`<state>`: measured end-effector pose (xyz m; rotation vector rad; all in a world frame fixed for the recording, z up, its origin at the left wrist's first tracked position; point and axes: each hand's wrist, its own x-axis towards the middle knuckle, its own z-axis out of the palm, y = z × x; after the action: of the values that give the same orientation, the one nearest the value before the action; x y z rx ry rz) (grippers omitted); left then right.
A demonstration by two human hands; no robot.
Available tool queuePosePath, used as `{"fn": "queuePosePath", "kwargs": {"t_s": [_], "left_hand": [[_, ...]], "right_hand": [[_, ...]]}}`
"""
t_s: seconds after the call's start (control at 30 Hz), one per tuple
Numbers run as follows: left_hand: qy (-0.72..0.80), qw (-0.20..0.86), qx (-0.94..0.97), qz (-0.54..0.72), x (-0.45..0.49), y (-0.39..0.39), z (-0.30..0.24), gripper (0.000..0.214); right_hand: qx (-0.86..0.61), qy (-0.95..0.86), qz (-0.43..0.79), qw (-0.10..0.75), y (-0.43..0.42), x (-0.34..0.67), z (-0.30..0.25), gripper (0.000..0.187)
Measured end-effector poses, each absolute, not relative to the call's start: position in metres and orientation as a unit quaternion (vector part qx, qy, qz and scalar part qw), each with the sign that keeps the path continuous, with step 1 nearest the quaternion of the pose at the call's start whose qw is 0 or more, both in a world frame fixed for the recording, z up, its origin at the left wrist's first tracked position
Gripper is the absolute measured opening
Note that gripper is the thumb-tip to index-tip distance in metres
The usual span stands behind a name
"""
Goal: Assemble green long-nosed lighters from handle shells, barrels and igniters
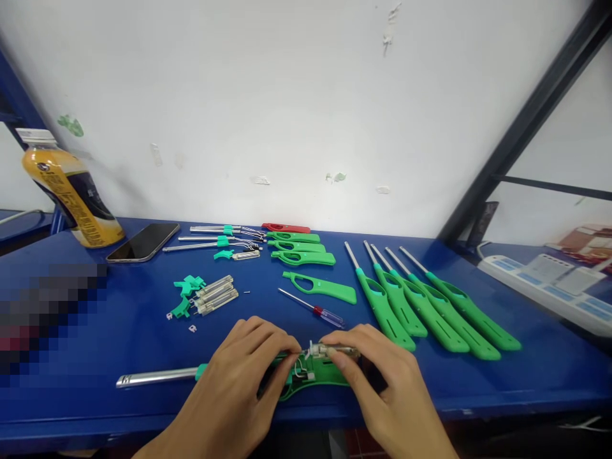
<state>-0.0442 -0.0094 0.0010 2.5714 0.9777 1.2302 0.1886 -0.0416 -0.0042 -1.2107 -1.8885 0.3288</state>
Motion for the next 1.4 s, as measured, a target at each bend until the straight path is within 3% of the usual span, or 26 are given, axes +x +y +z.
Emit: {"fn": "queuePosePath", "kwargs": {"t_s": [0.73,1.4], "left_hand": [[0.31,0.05,0.871,0.377,-0.0422,-0.013,0.0014,0.021],[0.3,0.023,0.879,0.369,-0.0401,-0.0148,0.0044,0.02]], "right_hand": [[-0.466,-0.765,0.124,0.427,-0.0431,0.1881,-0.0032,0.016],[-0.448,-0.767,0.125,0.442,-0.0447,0.1889,-0.003,0.028]]}}
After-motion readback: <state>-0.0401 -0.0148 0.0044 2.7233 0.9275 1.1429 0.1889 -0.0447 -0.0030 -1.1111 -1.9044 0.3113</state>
